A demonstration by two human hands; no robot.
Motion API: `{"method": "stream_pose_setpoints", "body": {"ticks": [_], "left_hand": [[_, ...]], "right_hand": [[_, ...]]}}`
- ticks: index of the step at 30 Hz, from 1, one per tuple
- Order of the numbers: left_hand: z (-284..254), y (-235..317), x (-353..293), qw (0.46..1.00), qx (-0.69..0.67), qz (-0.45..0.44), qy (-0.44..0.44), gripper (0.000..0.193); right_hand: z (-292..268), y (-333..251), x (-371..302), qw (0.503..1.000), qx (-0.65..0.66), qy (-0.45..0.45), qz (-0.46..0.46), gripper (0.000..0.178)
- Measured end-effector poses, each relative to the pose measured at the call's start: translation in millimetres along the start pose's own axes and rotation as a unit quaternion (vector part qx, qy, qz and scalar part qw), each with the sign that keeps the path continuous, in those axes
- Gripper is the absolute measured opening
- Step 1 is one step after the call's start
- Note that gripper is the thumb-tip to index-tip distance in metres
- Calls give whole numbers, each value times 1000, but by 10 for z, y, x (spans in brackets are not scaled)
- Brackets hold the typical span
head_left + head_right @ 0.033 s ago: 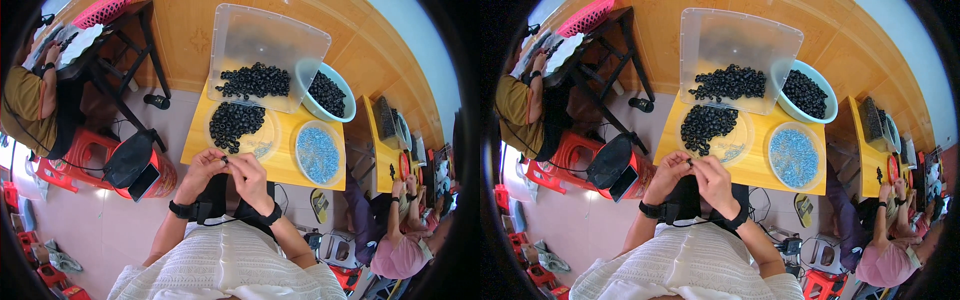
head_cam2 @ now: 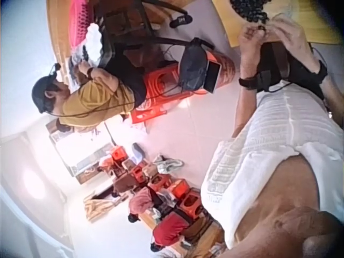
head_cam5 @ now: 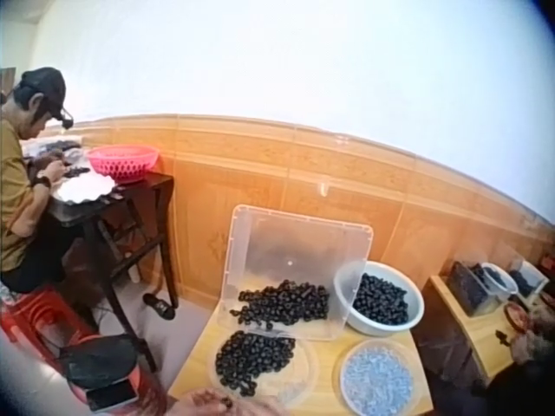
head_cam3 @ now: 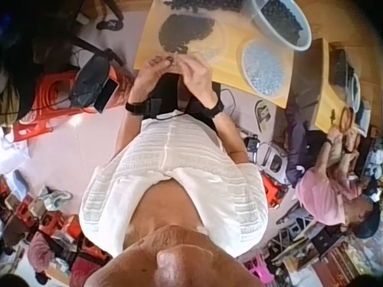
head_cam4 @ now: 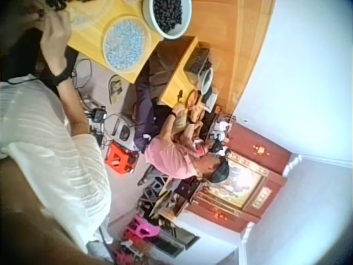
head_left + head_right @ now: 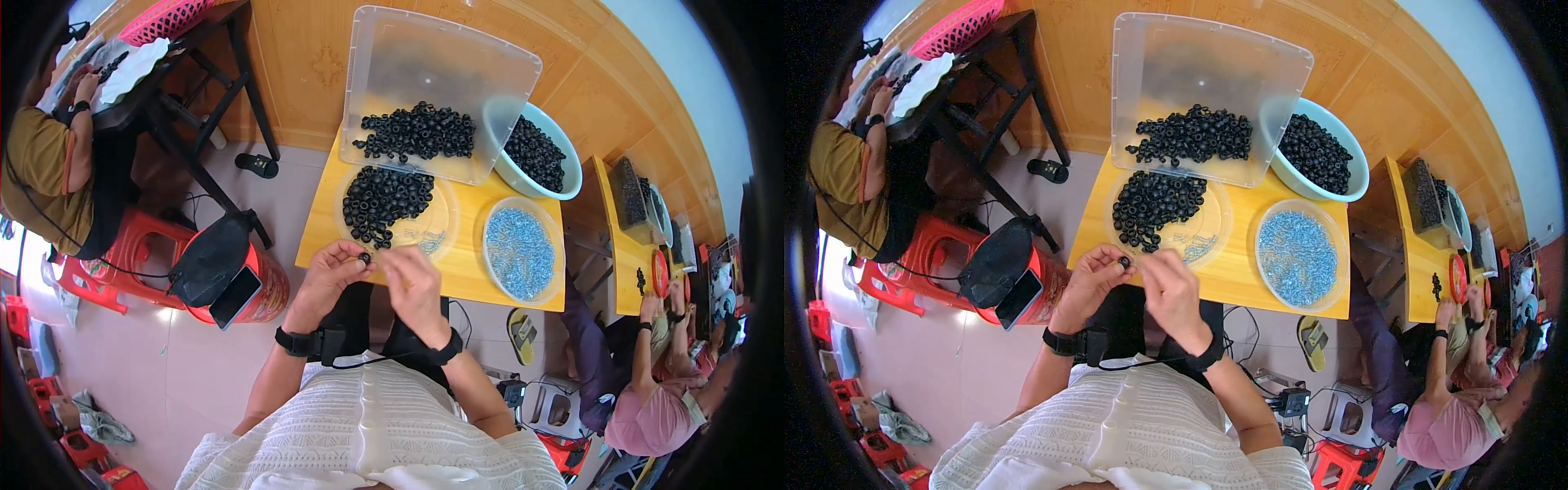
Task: Sorting small black plastic or rubber components and placing them into containers or onto a small tray.
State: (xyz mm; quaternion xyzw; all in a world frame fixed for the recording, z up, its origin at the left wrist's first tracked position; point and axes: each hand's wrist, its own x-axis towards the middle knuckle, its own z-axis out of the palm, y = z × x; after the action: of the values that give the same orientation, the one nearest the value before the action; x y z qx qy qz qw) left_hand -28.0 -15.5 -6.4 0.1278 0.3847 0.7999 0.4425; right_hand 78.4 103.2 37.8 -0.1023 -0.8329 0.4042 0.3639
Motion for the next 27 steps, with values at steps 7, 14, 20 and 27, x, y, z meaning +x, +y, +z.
{"method": "stream_pose_setpoints", "body": {"ticks": [7,14,20,27], "left_hand": [[-50,99,3,998,-40,42,16,17],[-100,74,-40,997,-54,41,21,17],[-137,46,-30,997,-66,40,21,18],[-124,67,-56,997,-69,40,25,18]], "right_hand": [[41,486,251,988,-139,-47,44,6],[303,463,388,939,-285,-165,95,7],[398,563,407,918,-340,-182,90,8],[198,581,407,943,-261,-177,110,13]]}}
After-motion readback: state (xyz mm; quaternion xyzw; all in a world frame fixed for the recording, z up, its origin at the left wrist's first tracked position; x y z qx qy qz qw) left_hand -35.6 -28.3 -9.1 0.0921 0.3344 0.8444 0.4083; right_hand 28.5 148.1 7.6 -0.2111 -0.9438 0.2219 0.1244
